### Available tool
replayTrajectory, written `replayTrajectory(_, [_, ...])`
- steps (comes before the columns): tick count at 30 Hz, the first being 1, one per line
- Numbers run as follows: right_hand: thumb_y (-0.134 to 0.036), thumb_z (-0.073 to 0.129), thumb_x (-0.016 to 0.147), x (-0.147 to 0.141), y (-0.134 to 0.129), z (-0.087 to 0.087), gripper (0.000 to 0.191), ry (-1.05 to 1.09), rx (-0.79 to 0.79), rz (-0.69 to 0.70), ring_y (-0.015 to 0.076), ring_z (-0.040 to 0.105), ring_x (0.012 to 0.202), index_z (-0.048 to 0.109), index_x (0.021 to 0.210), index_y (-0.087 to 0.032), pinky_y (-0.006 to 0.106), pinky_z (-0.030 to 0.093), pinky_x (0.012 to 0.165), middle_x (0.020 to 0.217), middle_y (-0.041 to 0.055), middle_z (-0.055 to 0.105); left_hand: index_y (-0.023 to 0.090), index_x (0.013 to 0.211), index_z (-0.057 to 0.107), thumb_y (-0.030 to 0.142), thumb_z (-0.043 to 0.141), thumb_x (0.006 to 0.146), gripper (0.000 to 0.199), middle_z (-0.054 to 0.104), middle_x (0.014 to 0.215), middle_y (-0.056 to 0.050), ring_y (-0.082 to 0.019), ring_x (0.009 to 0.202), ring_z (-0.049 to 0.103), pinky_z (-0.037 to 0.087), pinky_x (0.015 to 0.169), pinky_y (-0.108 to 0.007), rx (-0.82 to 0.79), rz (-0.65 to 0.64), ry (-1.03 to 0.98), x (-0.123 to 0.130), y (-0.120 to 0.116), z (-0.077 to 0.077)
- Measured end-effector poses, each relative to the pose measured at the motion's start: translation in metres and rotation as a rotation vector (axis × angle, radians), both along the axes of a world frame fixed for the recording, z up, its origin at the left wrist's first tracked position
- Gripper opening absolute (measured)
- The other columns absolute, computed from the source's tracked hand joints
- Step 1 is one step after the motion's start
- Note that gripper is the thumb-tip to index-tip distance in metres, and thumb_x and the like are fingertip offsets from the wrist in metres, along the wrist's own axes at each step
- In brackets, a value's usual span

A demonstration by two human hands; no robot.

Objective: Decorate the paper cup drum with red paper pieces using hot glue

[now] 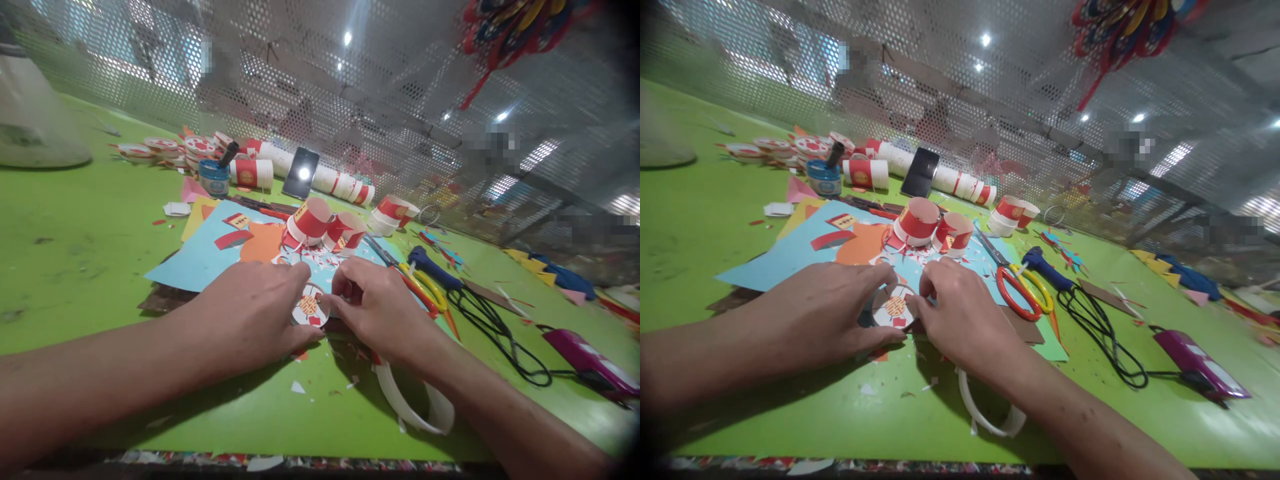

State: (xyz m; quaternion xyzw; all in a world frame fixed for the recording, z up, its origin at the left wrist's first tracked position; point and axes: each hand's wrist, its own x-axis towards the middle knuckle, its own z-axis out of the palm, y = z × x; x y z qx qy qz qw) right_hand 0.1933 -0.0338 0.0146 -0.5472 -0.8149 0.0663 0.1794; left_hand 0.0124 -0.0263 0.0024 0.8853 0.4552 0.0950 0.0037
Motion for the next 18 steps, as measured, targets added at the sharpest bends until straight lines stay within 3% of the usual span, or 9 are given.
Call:
replayTrajectory(10, [-0.022, 0.068, 0.082, 0.001, 0.001, -0.002, 0.023, 0.011, -0.017, 0.006, 0.0121, 0.043, 0.061, 0.050, 0.067, -0.019, 0.027, 0.029, 0.054, 0.070, -0.0015, 0.053, 0.020, 0.088, 0.054, 0.048, 0.055, 0.080, 0.029, 0.068, 0.069, -0.007, -0.031, 0.063, 0.066, 0.027, 0.047, -0.031, 0.001, -0.010, -0.017, -0.004, -0.001, -0.002])
replayTrajectory(18, [-0.015, 0.067, 0.080, 0.001, -0.002, 0.009, 0.020, 0.068, 0.005, 0.016, 0.0121, 0.045, 0.062, 0.052, 0.067, -0.018, 0.027, 0.032, 0.056, 0.070, -0.0006, 0.056, 0.018, 0.091, 0.057, 0.044, 0.054, 0.080, 0.028, 0.069, 0.071, -0.009, -0.031, 0.065, 0.066, 0.032, 0.049, -0.032, -0.015, -0.017, -0.038, -0.003, -0.002, 0.000])
